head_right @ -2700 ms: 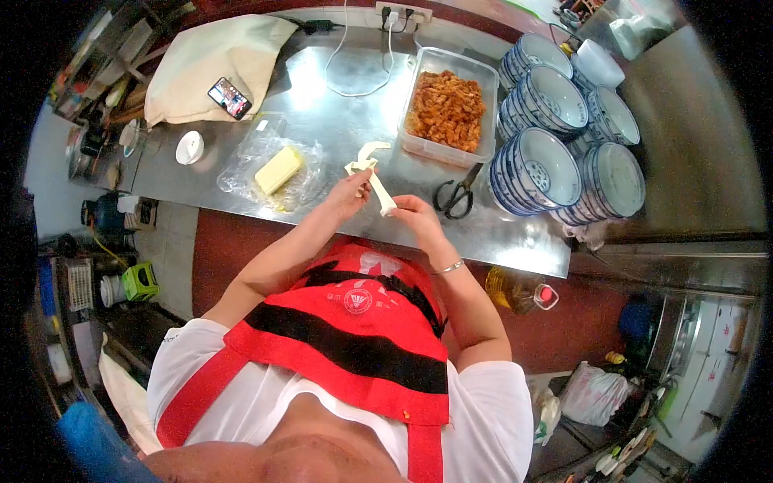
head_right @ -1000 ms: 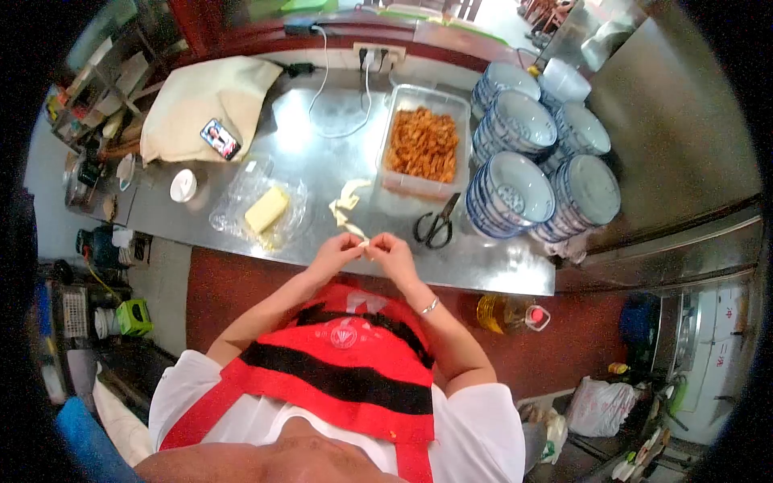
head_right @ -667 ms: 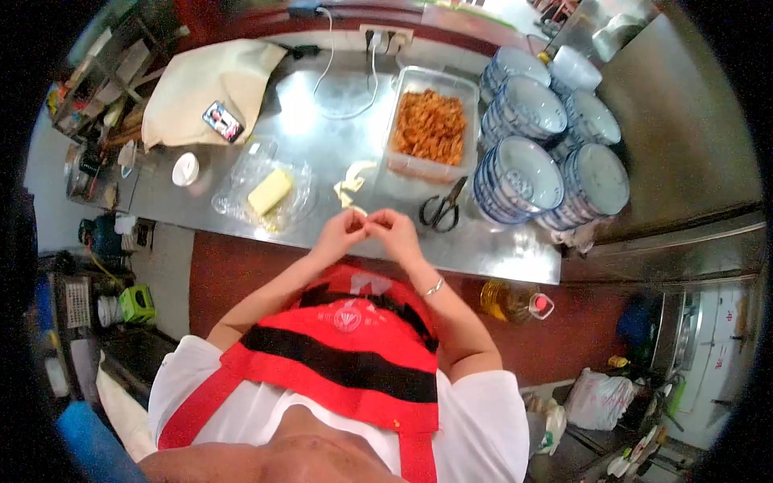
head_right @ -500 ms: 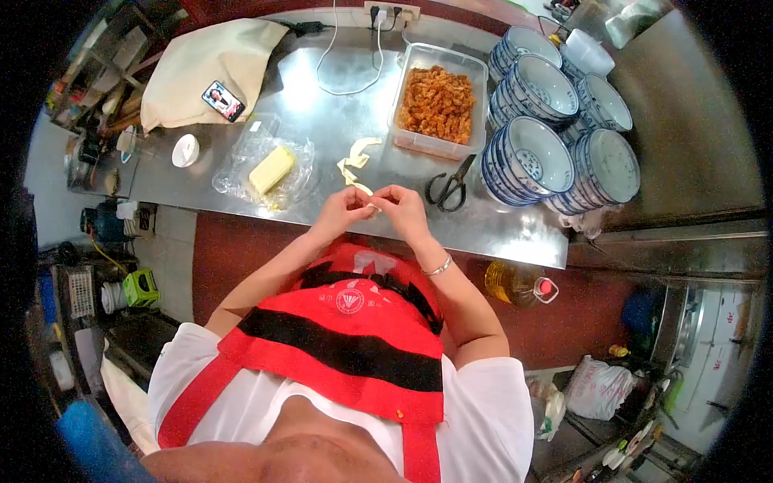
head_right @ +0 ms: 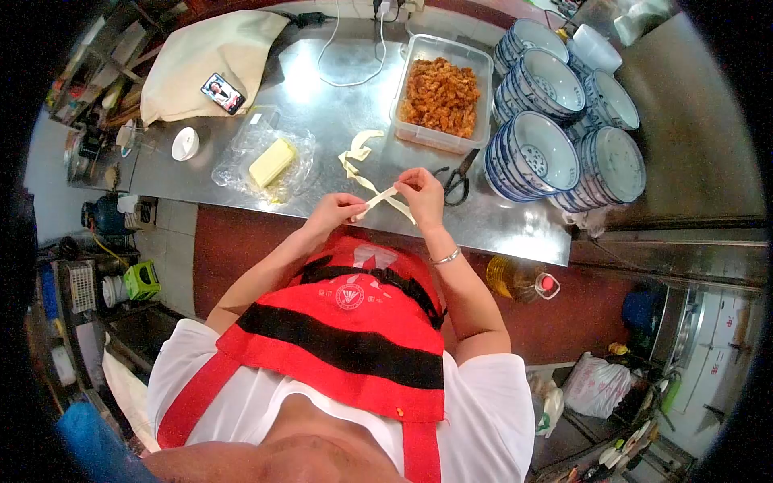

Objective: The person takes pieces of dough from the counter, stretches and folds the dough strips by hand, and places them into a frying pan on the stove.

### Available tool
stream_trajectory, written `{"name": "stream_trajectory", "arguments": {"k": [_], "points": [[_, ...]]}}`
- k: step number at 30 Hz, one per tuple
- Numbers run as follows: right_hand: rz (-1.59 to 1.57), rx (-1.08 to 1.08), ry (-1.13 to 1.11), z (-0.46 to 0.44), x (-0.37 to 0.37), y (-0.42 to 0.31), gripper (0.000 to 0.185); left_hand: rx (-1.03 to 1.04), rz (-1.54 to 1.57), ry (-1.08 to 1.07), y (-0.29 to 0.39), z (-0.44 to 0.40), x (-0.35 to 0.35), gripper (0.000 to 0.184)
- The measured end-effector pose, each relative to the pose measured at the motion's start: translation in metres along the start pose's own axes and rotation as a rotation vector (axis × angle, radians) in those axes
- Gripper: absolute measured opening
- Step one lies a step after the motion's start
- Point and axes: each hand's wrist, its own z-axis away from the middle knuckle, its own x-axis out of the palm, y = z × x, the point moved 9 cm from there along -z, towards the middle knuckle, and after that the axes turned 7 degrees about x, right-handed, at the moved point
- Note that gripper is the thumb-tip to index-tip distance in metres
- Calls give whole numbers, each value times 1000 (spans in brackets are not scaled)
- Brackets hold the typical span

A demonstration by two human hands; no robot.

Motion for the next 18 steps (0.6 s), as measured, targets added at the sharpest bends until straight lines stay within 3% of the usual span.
{"name": "stream_trajectory", "arguments": {"k": [7, 10, 12, 16, 18], "points": [[-62, 74, 110, 1, -23, 27, 12, 29, -105, 35, -16, 0, -15, 13], [-103, 202, 163, 7, -31, 45, 12, 37, 29, 23, -19, 1, -12, 12], [-684, 459, 44, 17, -12, 75, 16, -68, 193, -21, -28, 3, -6, 14], [-827, 503, -19, 32, -5, 89, 18, -215, 293, -15, -61, -5, -9, 18], [-803, 444, -30, 36, -9, 87, 17, -198, 147, 21, -73, -12, -14, 19]]}}
